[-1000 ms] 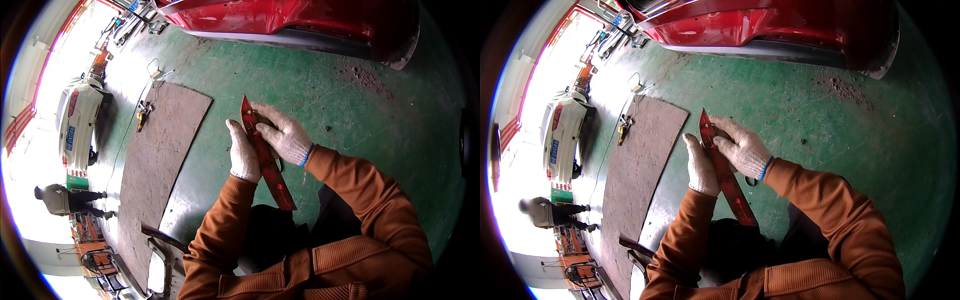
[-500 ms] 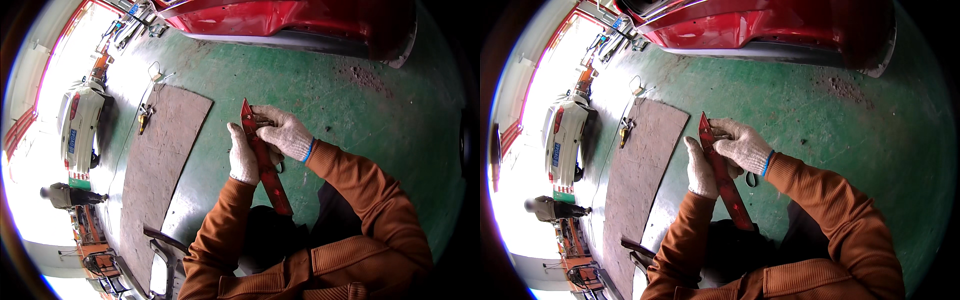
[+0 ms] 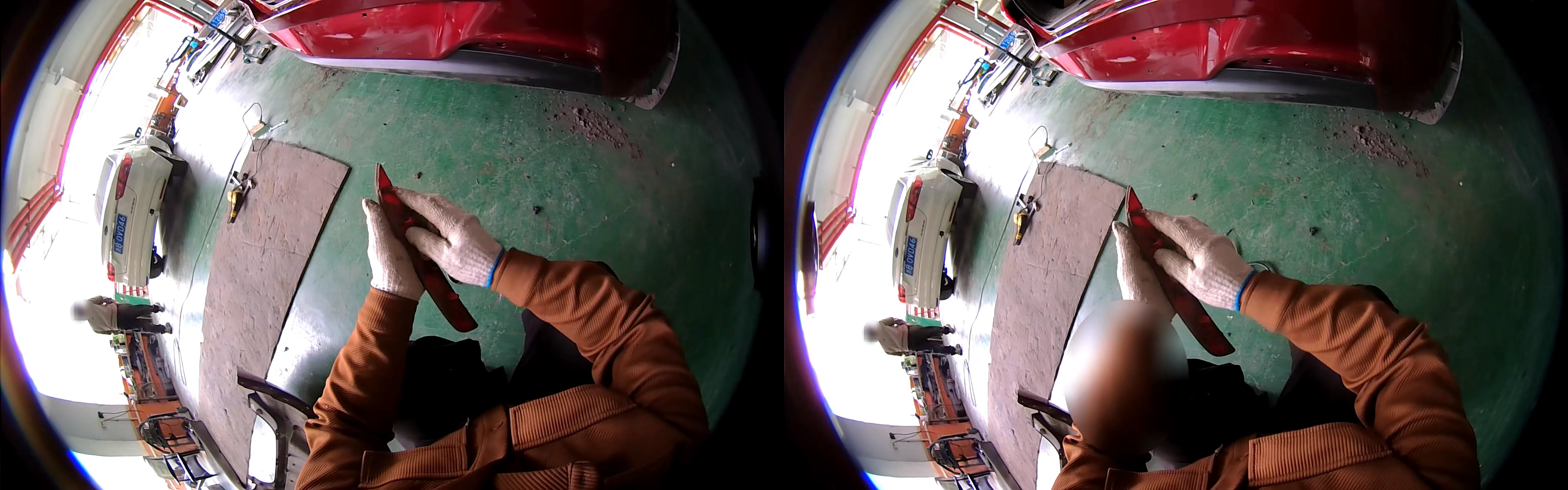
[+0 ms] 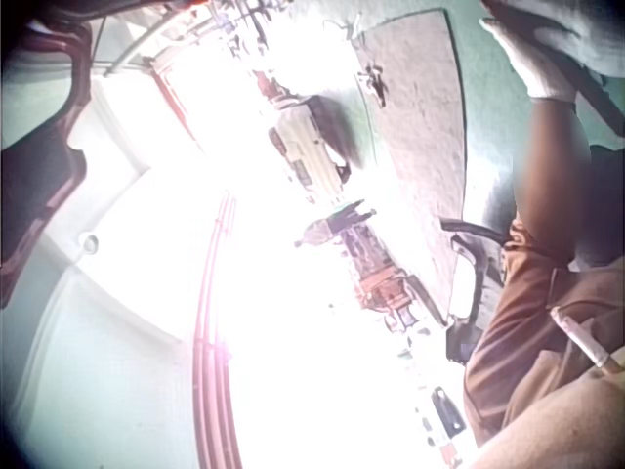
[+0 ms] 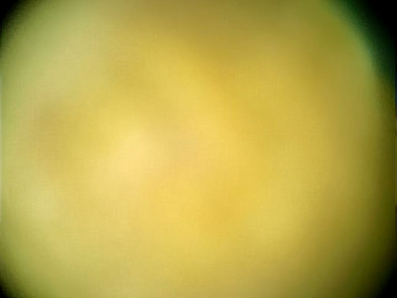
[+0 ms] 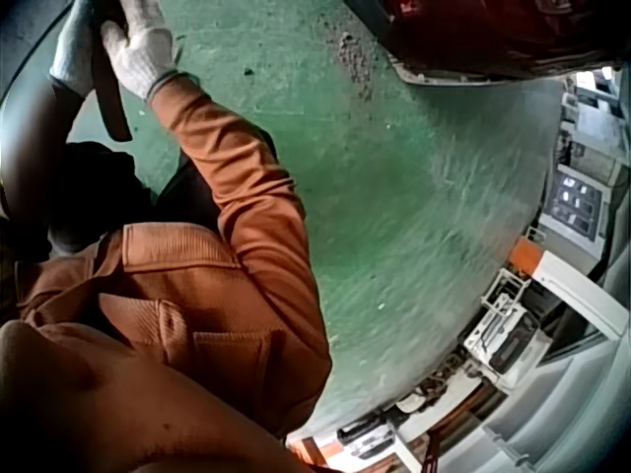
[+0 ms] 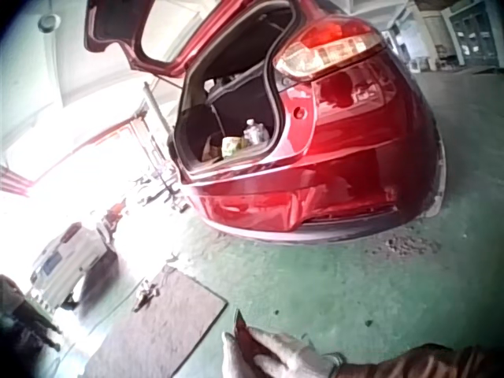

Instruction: The person uses scissors to trim a red plastic trim piece and then applies sealant to it using a caulking gun. They then attach the trim piece to the rear bumper of a red car, pressing it into place.

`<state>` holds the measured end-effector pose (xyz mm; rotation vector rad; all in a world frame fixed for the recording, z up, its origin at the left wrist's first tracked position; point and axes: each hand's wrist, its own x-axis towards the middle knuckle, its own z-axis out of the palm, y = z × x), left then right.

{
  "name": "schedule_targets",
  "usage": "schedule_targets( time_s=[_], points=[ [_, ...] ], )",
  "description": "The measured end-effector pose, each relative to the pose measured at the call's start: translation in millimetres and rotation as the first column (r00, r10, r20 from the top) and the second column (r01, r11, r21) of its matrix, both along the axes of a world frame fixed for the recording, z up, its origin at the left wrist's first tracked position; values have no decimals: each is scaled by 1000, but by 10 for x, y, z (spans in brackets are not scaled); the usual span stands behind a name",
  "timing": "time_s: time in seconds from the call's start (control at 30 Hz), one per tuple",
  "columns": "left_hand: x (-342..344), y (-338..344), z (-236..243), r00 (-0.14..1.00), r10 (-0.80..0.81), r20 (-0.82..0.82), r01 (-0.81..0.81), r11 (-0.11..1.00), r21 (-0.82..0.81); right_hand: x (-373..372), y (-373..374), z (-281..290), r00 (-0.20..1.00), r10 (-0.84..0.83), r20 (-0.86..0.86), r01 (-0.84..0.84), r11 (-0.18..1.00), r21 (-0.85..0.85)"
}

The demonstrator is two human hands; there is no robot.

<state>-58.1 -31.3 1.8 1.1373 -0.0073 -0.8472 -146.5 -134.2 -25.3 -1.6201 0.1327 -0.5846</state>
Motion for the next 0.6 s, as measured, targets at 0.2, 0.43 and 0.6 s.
schedule_targets(
  time_s=[0.2,0.43,0.6],
  points=[
    [-72,-46,-64,995,87,54,-79,987,-136,187,185,22,984,-179,-23,180,966,186],
    [69,-1,-58,966,254,39,-250,964,-96,166,181,288,996,36,-77,-11,951,309],
    [132,98,-81,968,178,177,-152,977,-151,24,297,249,998,51,34,-59,950,307]
  ],
)
